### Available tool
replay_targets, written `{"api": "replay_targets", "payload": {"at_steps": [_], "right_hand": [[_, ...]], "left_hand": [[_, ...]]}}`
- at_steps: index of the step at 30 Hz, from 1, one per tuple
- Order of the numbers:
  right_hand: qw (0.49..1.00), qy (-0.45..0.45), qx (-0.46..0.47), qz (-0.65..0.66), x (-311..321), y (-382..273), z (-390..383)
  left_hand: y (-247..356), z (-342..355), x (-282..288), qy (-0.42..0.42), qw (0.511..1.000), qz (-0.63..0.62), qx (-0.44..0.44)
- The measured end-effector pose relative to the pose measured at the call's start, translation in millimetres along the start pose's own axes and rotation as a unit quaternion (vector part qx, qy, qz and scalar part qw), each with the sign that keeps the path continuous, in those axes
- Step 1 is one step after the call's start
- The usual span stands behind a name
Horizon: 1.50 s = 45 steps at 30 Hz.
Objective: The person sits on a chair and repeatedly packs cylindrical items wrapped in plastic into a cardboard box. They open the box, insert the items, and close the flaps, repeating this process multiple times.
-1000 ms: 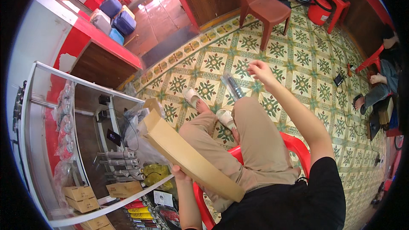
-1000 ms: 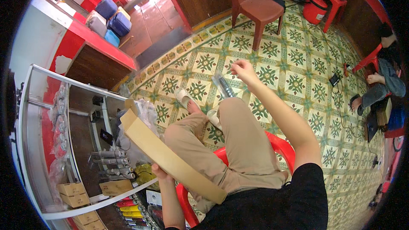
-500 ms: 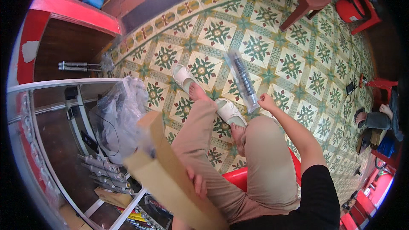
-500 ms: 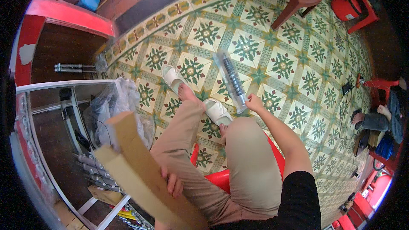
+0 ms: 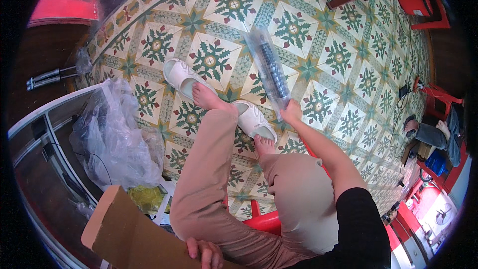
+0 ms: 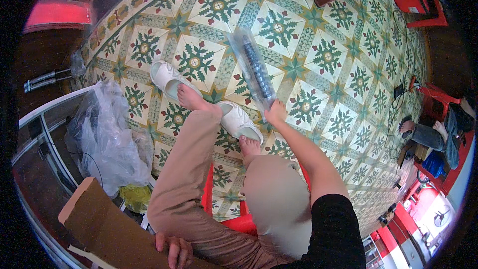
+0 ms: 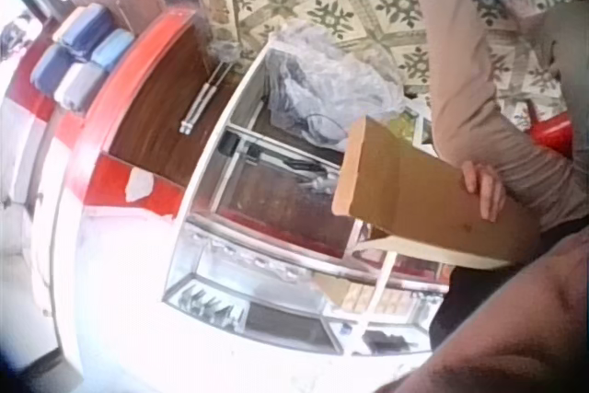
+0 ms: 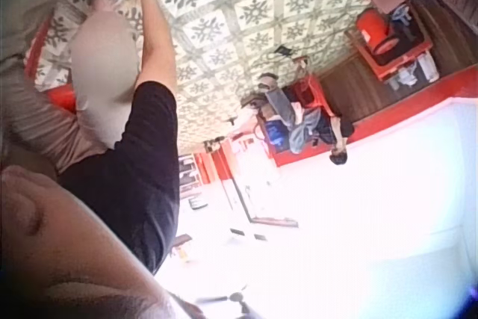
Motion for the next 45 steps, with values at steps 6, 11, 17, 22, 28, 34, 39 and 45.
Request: {"api": "replay_targets", "payload": {"at_steps": [6, 11, 17, 22, 28, 34, 39, 45], "right_hand": [[0.996, -0.043, 0.022, 0.079, 12.0, -10.1, 23.6], [0.982, -0.01, 0.087, 0.165, 7.7, -1.8, 30.8], [0.943, -0.085, 0.009, 0.323, 41.9, -6.3, 13.9], [0.912, -0.156, 0.051, 0.377, 96.4, -13.7, -36.6], [0.915, -0.152, 0.062, 0.368, 106.1, 79.8, -119.2], [0.898, -0.18, 0.14, 0.375, 178.0, 148.0, -214.8], [0.872, -0.144, 0.177, 0.433, 222.1, 191.1, -248.2], [0.847, -0.058, 0.183, 0.496, 289.5, 225.9, -330.8]], "left_hand": [[0.1, 2.8, 4.5, -0.001, 1.0, -0.005, 0.015], [-0.3, 7.2, 7.1, -0.012, 0.999, -0.006, 0.044], [-7.4, 14.9, 8.2, -0.03, 0.995, 0.011, 0.096], [-32.8, 9.3, -3.7, 0.073, 0.995, 0.057, -0.023], [-35.7, -11.6, 3.1, 0.228, 0.96, 0.112, -0.115], [-34.6, -22.4, 2.7, 0.185, 0.968, 0.147, -0.078], [-41.9, 3.5, -45.6, 0.277, 0.896, 0.337, -0.085], [-95.5, 65.9, -116.8, 0.282, 0.798, 0.529, 0.061]]}}
Point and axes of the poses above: each hand's wrist, its own z-axis towards the middle knuckle, its own x-axis out of the back of the hand, y = z × x, the point moved 5 cm from there along z, towards the middle knuckle, and after that the axes turned 11 degrees about -z, right-handed, at the moved point
